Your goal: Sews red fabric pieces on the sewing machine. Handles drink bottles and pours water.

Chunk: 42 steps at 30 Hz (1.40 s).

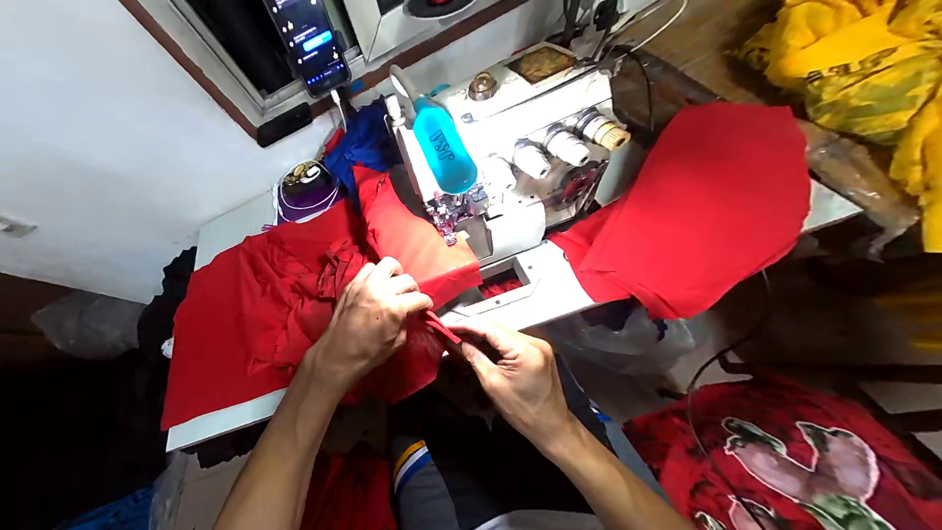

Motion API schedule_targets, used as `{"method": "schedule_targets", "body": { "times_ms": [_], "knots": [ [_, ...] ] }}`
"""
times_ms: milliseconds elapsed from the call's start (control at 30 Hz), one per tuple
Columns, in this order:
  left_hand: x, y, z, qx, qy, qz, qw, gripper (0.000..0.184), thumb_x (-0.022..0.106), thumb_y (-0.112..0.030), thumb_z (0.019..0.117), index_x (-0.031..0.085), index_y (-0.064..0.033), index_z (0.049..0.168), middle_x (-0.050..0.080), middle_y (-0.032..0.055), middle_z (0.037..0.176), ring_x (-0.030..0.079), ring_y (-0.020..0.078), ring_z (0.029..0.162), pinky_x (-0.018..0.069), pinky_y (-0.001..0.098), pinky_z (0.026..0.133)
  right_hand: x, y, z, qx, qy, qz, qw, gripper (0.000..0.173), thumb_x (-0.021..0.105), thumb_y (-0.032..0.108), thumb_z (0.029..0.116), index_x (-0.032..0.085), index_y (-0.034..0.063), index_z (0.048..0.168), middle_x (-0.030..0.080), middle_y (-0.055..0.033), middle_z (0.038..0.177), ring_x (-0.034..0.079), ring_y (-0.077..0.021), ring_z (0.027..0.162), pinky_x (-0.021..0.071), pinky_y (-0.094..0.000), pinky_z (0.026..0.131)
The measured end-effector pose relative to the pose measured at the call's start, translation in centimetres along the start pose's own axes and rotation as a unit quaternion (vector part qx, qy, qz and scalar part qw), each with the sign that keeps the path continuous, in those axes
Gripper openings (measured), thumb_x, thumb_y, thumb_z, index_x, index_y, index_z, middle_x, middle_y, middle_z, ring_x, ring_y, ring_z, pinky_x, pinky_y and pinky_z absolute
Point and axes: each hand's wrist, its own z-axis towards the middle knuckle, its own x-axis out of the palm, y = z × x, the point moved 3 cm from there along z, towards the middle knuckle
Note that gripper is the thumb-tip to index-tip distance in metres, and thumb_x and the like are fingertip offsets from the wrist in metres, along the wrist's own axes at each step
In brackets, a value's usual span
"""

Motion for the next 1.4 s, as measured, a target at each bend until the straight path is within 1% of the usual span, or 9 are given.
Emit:
{"method": "schedule_targets", "body": {
  "times_ms": [100, 200, 400, 500, 633, 767, 1000, 1267, 1400],
  "knots": [
    [0.1, 0.0, -0.2, -0.006, -0.028, -0.046, 0.999, 0.019, 0.063, -0.026, 0.0954, 0.079, -0.0195, 0.088, 0.071, -0.0050, 0.086, 0.064, 0.0174, 0.103, 0.0482, 0.0366, 0.095, -1.0, -0.3, 1.1, 0.019, 0.046, 0.043, 0.998, 0.013, 0.073, 0.020, 0.0928, 0.079, 0.0129, 0.102, 0.077, 0.0064, 0.092, 0.072, 0.0000, 0.084, 0.0619, -0.0185, 0.076],
    [-0.1, -0.4, -0.2, -0.027, -0.055, -0.176, 0.982, 0.015, 0.065, -0.017, 0.0936, 0.079, -0.0120, 0.092, 0.073, -0.0018, 0.096, 0.065, 0.0124, 0.110, 0.0499, 0.0303, 0.104, -2.2, -0.4, 4.4, 0.049, -0.017, -0.022, 0.998, 0.016, 0.070, 0.028, 0.0966, 0.077, 0.0154, 0.104, 0.075, 0.0082, 0.088, 0.069, 0.0005, 0.075, 0.0601, -0.0199, 0.068],
    [-1.8, -1.5, 1.7, -0.086, -0.138, -0.289, 0.944, 0.016, 0.066, -0.010, 0.0940, 0.078, -0.0106, 0.104, 0.071, -0.0055, 0.092, 0.067, 0.0013, 0.085, 0.0583, 0.0193, 0.076, -0.2, -2.0, 9.3, 0.236, -0.012, -0.096, 0.967, 0.038, 0.076, 0.043, 0.0916, 0.072, 0.0074, 0.103, 0.069, -0.0095, 0.087, 0.065, -0.0259, 0.078, 0.0513, -0.0516, 0.070],
    [-0.1, -2.5, 1.3, -0.131, -0.219, -0.330, 0.909, 0.007, 0.072, -0.009, 0.0916, 0.077, -0.0085, 0.096, 0.070, -0.0038, 0.088, 0.067, 0.0031, 0.081, 0.0588, 0.0195, 0.072, -0.9, -3.5, 7.8, 0.278, -0.056, -0.046, 0.958, 0.024, 0.081, 0.038, 0.0886, 0.078, 0.0147, 0.094, 0.073, -0.0009, 0.080, 0.067, -0.0155, 0.071, 0.0548, -0.0437, 0.067],
    [3.2, -3.4, 0.6, -0.211, -0.202, -0.304, 0.907, 0.015, 0.069, -0.008, 0.0928, 0.078, -0.0121, 0.104, 0.074, -0.0048, 0.098, 0.070, 0.0022, 0.089, 0.0604, 0.0215, 0.079, -1.9, -3.3, 4.4, 0.290, -0.065, 0.016, 0.955, 0.020, 0.078, 0.028, 0.0925, 0.074, 0.0087, 0.098, 0.068, -0.0022, 0.074, 0.063, -0.0131, 0.064, 0.0545, -0.0375, 0.063],
    [0.3, -5.8, 1.2, -0.145, -0.227, -0.335, 0.903, 0.011, 0.069, -0.012, 0.0955, 0.078, -0.0095, 0.102, 0.073, -0.0048, 0.091, 0.067, 0.0015, 0.079, 0.0592, 0.0193, 0.070, -1.5, -1.9, 3.3, 0.248, -0.047, 0.150, 0.956, 0.009, 0.075, 0.016, 0.0935, 0.073, 0.0093, 0.100, 0.071, 0.0021, 0.073, 0.065, -0.0047, 0.063, 0.0547, -0.0233, 0.059],
    [2.1, -4.8, 0.1, -0.272, -0.274, -0.270, 0.882, 0.008, 0.079, -0.013, 0.0866, 0.078, -0.0141, 0.095, 0.072, -0.0062, 0.092, 0.068, 0.0014, 0.079, 0.0583, 0.0185, 0.070, -0.7, 0.3, 3.5, 0.250, 0.003, 0.243, 0.937, 0.013, 0.071, 0.006, 0.0943, 0.077, 0.0065, 0.106, 0.076, -0.0037, 0.084, 0.070, -0.0088, 0.071, 0.0588, -0.0247, 0.066],
    [1.5, -4.5, -0.5, -0.303, -0.280, -0.245, 0.877, 0.011, 0.079, -0.015, 0.0868, 0.074, -0.0144, 0.096, 0.071, -0.0066, 0.089, 0.065, 0.0011, 0.074, 0.0562, 0.0177, 0.065, -0.2, 0.8, 3.5, 0.204, 0.055, 0.223, 0.952, 0.016, 0.070, 0.005, 0.0939, 0.078, 0.0083, 0.107, 0.074, -0.0008, 0.080, 0.064, -0.0059, 0.062, 0.0550, -0.0217, 0.059],
    [1.6, -4.4, -0.8, -0.277, -0.260, -0.222, 0.898, 0.009, 0.074, -0.014, 0.0904, 0.078, -0.0133, 0.099, 0.070, -0.0055, 0.094, 0.066, 0.0002, 0.088, 0.0563, 0.0165, 0.076, 0.0, 0.8, 3.2, 0.168, 0.061, 0.193, 0.965, 0.018, 0.070, 0.005, 0.0930, 0.075, 0.0102, 0.110, 0.075, 0.0018, 0.083, 0.067, -0.0044, 0.065, 0.0559, -0.0201, 0.060]
  ]
}}
